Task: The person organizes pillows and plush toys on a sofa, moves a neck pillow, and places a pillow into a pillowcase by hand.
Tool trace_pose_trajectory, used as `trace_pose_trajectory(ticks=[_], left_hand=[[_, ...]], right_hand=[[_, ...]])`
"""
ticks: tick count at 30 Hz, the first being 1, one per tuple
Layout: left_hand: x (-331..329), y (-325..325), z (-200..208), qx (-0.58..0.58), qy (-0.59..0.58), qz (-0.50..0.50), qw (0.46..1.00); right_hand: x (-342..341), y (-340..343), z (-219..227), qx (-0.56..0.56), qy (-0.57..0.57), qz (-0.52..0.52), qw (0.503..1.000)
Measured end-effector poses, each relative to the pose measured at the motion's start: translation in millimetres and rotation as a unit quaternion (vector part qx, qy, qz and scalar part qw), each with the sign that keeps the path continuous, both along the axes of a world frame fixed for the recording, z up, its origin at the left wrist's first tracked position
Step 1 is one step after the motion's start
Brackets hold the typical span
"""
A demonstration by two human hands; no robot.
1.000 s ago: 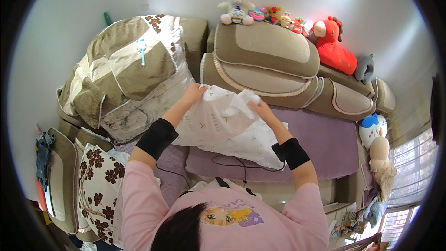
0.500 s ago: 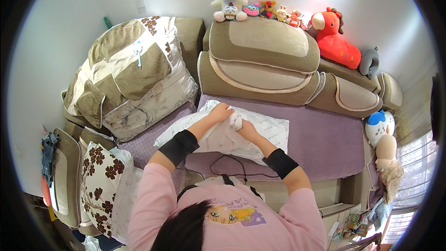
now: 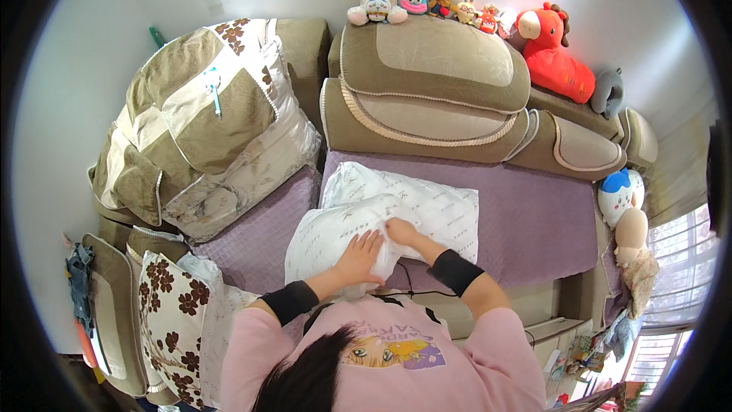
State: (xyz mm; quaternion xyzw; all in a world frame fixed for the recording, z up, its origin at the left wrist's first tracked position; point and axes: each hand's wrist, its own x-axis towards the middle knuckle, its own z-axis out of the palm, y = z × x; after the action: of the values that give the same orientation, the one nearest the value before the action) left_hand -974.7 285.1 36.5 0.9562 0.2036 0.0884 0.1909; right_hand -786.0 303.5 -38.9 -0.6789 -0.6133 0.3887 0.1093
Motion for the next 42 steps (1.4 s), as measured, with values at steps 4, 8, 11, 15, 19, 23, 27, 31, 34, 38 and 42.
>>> trace_pose_trajectory(ticks=[4, 8, 11, 15, 19, 23, 27, 31, 34, 38, 42], left_hand=[[8.7, -8.7, -46.7, -0.038, 0.104, 0.098, 0.989], [17.1, -4.4, -62.4, -0.12, 0.14, 0.106, 0.977], [13.6, 8.4, -83.3, -0.122, 0.11, 0.157, 0.974], [10.5, 27.4, -60.7, -0.152, 0.064, 0.286, 0.944], [14.2, 34.4, -39.6, -0.128, 0.032, 0.329, 0.935], [28.4, 34.9, -1.6, -0.102, 0.096, 0.298, 0.944], [63.6, 41.9, 41.3, -0.01, 0.098, 0.294, 0.951], [95.2, 43.9, 94.4, 0.073, -0.063, 0.358, 0.929], [142.0, 42.8, 134.7, 0.15, -0.195, 0.279, 0.928], [204.8, 26.7, 150.1, 0.222, -0.189, 0.254, 0.922], [257.3, 22.0, 120.1, 0.176, -0.181, 0.171, 0.952]], right_hand=[[-16.1, -12.7, 6.6, -0.021, -0.065, 0.017, 0.997], [-4.8, -18.8, 11.6, -0.019, 0.023, 0.015, 0.999], [4.4, -21.1, 12.9, 0.052, 0.212, -0.01, 0.976], [29.4, -30.9, 61.6, 0.155, 0.024, 0.216, 0.964], [39.1, -40.5, 51.3, 0.251, -0.106, 0.278, 0.921], [36.2, -18.7, 29.5, 0.255, 0.008, 0.239, 0.937], [55.3, -5.9, 22.8, 0.188, 0.024, 0.208, 0.96], [88.6, 3.7, 69.8, 0.391, 0.141, 0.007, 0.91], [150.8, 9.8, 108.2, 0.361, 0.132, -0.092, 0.918], [267.6, -22.5, 137.6, 0.56, -0.098, -0.026, 0.822], [366.1, -104.1, 164.5, 0.442, 0.021, -0.304, 0.844]])
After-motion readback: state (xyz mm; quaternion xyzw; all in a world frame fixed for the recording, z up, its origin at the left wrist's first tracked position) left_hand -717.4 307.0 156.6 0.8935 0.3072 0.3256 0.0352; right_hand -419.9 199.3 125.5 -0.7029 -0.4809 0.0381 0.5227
